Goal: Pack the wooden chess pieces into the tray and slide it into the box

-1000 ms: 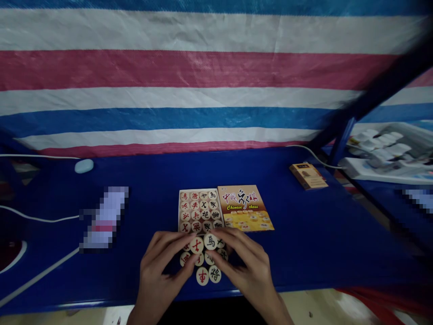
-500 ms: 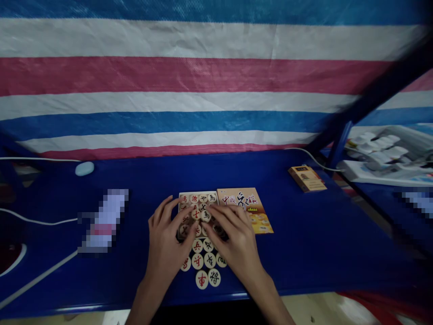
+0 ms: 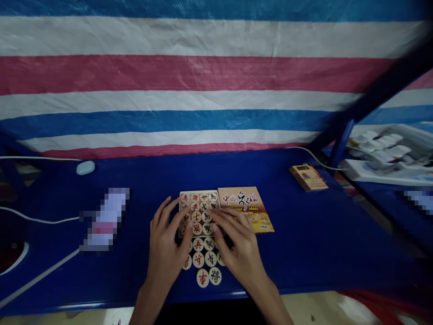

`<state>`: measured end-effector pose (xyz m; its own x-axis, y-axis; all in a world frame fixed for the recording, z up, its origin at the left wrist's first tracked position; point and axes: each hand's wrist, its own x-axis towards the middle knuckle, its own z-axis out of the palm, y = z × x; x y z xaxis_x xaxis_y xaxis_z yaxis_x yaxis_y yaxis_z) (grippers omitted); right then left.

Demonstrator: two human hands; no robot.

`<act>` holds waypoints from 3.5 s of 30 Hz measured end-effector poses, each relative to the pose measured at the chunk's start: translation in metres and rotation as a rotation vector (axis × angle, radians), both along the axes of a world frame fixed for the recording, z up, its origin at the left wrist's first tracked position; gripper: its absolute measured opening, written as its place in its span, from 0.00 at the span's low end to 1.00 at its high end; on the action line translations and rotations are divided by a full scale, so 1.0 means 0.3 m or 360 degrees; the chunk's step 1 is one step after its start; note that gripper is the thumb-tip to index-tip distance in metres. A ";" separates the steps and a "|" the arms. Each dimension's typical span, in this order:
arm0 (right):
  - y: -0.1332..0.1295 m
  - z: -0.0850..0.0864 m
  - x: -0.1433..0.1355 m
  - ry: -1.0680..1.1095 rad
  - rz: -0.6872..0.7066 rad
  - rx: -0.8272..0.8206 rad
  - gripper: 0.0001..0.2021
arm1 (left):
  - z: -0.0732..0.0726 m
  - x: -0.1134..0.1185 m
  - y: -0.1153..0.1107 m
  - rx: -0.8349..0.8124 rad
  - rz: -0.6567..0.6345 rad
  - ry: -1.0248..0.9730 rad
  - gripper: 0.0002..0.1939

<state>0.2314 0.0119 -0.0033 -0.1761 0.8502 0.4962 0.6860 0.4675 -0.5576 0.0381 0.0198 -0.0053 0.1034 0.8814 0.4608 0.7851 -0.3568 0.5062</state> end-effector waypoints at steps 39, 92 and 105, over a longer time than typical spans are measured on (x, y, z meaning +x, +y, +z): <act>-0.142 -0.013 0.076 0.0149 0.0229 -0.0165 0.18 | -0.004 -0.048 -0.195 0.0081 -0.0160 -0.0065 0.13; 0.001 -0.021 0.075 -0.0129 -0.0062 0.0094 0.20 | -0.003 -0.081 -0.041 0.0048 0.0078 -0.0203 0.11; -0.255 -0.039 0.093 -0.0285 0.0207 -0.0089 0.11 | -0.067 -0.068 -0.295 0.0024 -0.0317 0.0202 0.12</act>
